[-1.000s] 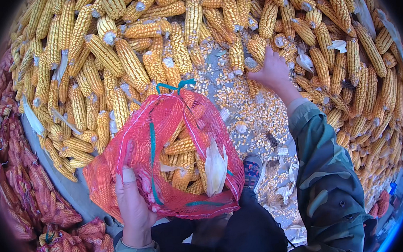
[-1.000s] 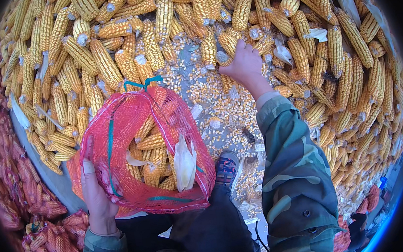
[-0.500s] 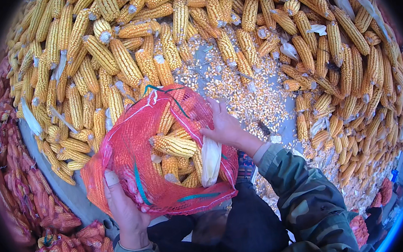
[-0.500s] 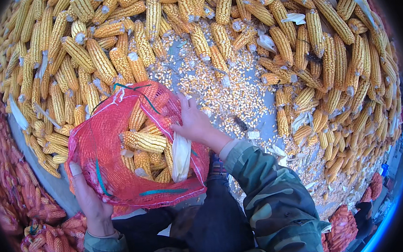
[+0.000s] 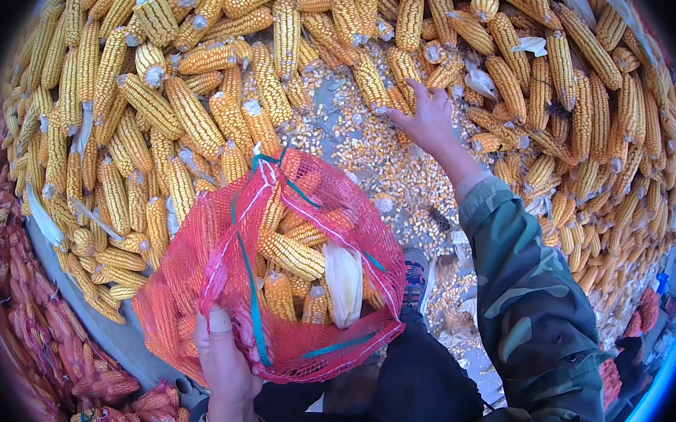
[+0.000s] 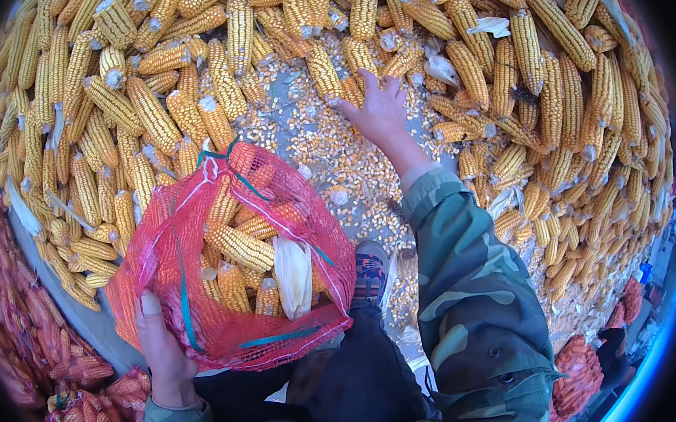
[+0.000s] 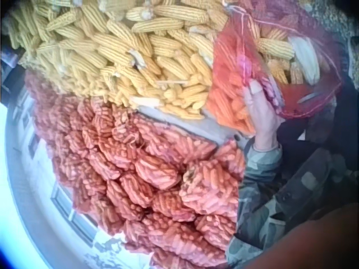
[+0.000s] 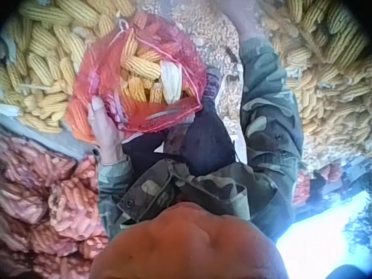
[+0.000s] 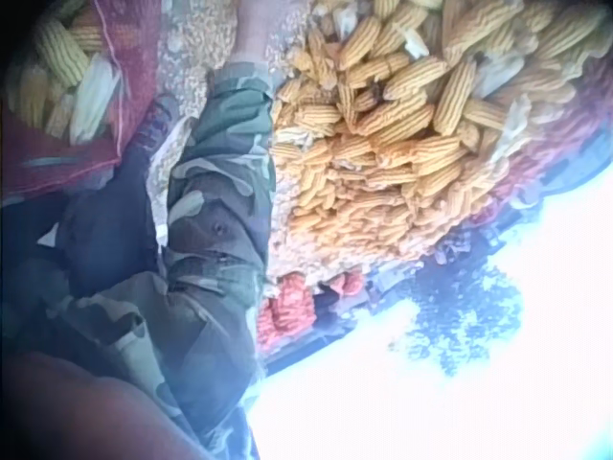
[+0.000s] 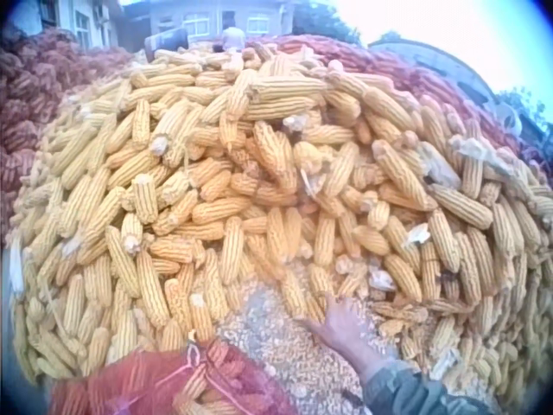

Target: The person sits on the ground and ties a red mesh bag filled with corn cobs using a green string. They then place the tied bag on a pile of similar bags, open an empty red mesh bag, and fill it with corn cobs from a large pile on the ground.

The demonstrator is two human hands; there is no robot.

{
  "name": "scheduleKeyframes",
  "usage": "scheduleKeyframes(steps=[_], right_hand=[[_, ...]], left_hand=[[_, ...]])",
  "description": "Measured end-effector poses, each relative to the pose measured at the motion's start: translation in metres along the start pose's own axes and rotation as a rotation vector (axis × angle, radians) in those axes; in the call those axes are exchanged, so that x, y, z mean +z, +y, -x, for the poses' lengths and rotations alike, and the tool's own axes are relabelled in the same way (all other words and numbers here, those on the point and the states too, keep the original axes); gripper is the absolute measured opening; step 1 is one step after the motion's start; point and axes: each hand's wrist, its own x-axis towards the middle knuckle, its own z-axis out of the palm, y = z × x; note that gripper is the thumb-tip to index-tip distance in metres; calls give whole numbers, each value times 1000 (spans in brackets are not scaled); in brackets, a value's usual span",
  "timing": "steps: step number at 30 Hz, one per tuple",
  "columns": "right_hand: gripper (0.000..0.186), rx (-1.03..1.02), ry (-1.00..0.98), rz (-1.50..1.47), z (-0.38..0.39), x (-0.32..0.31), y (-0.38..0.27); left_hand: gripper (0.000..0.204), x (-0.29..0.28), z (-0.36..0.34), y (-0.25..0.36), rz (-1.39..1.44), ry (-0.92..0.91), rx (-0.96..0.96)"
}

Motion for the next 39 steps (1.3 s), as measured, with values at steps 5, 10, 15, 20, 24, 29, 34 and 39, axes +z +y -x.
scheduleKeyframes(steps=[5,10,15,20,24,29,34,39], right_hand=[[112,139,-178,110,-20,18,-27],[116,74,-205,-294,6,18,-2],[110,202,-730,-1437,61,-43,19],[106,-175,-1489,-1577,142,-84,-18],[100,-660,-1315,-1046,203,-57,-92],[77,-622,-537,-485,178,3,-101],[79,-438,-316,122,136,-13,-7],[36,136,-487,-540,61,-50,29]], left_hand=[[30,-1,-8,6,15,-179,-1],[44,-15,-17,3,-100,-94,-71],[48,-8,-13,3,-45,-32,-112],[51,-8,-8,9,40,-140,-124],[56,-23,14,13,96,-223,53],[59,-43,38,25,117,-338,227],[50,-44,24,12,37,-284,-31],[43,-39,7,-2,73,-405,-138]])
